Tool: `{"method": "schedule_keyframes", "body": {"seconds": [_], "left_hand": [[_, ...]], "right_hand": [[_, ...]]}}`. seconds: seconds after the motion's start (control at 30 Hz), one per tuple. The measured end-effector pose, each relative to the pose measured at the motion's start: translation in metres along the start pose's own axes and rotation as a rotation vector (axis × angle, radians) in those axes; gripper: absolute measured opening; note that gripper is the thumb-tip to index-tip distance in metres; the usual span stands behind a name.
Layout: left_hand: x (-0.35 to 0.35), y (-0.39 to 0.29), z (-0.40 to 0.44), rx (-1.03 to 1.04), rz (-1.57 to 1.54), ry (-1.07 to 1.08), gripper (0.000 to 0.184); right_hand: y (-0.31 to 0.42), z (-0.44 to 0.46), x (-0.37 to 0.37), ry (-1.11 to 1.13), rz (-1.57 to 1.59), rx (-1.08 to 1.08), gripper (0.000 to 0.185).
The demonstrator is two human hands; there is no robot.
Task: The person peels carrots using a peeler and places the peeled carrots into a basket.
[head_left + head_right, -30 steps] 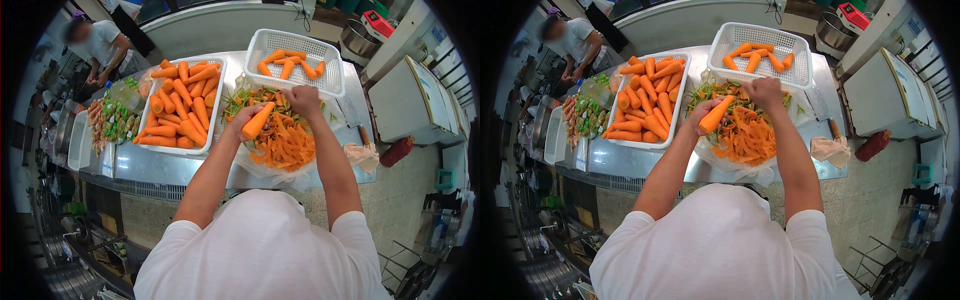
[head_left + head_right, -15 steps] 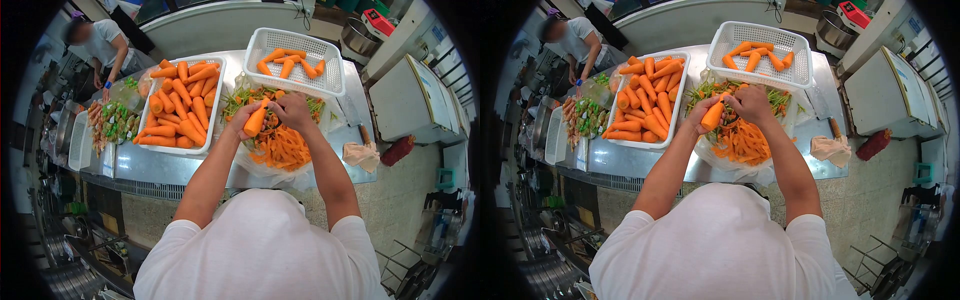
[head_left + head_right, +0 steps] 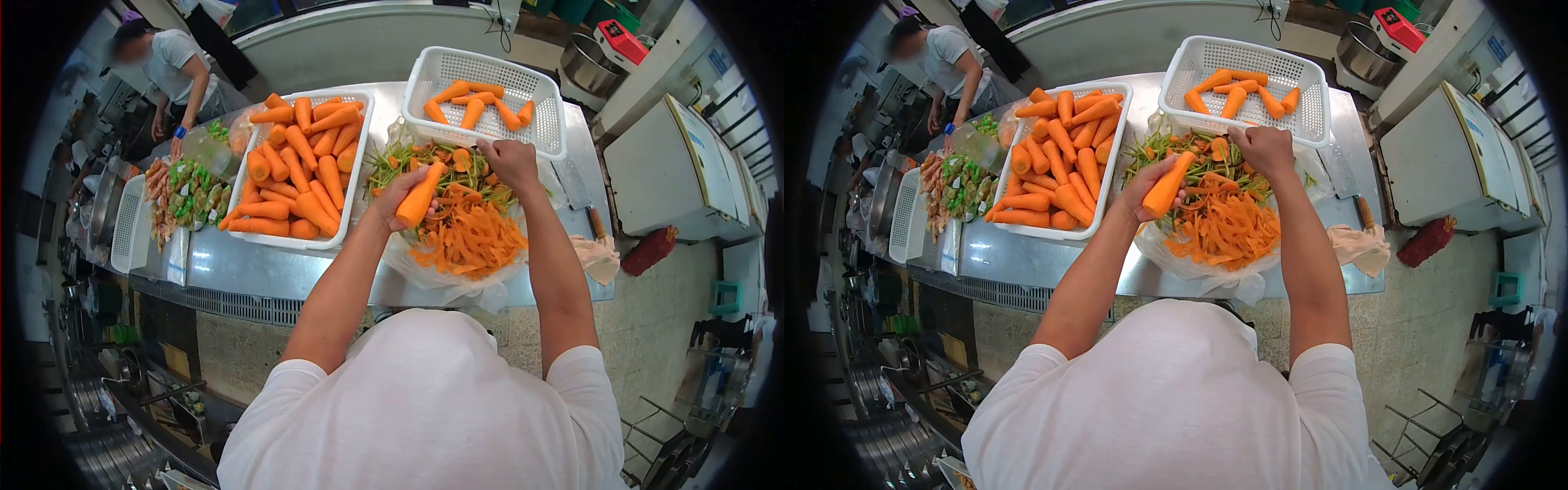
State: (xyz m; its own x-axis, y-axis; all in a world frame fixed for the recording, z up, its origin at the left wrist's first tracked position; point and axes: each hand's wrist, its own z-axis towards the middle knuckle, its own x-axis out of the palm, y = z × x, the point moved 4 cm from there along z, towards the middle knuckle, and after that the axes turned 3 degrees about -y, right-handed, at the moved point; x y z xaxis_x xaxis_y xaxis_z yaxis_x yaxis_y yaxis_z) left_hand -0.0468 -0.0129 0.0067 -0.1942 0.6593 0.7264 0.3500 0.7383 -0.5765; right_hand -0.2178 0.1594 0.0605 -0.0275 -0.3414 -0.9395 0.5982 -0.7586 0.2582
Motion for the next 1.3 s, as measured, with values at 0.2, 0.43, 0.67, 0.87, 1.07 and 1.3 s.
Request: {"method": "schedule_keyframes", "body": {"seconds": [0.2, 0.43, 0.67, 0.87, 1.07, 1.3], "left_hand": [[-0.009, 0.003, 0.009, -0.022, -0.073, 0.03, 0.033], [0.004, 0.006, 0.011, -0.016, -0.071, 0.028, 0.032], [-0.005, 0.009, 0.012, -0.02, 0.035, 0.126, 0.033], [-0.006, 0.007, -0.003, -0.035, -0.037, 0.09, 0.04], [-0.006, 0.003, -0.006, -0.032, -0.084, 0.158, 0.05], [-0.011, 0.01, 0.008, -0.075, 0.014, 0.079, 0.046]], "right_hand": [[0.063, -0.04, -0.015, 0.032, 0.308, -0.215, 0.051], [0.104, -0.072, -0.019, -0.179, 0.332, -0.51, 0.041], [0.076, -0.044, -0.003, -0.311, 0.237, -0.523, 0.045], [0.007, -0.015, 0.001, -0.14, 0.105, -0.017, 0.061], [0.006, -0.039, 0.005, -0.11, 0.237, -0.008, 0.064], [0.023, -0.068, 0.003, -0.083, 0.384, -0.023, 0.062]]}}
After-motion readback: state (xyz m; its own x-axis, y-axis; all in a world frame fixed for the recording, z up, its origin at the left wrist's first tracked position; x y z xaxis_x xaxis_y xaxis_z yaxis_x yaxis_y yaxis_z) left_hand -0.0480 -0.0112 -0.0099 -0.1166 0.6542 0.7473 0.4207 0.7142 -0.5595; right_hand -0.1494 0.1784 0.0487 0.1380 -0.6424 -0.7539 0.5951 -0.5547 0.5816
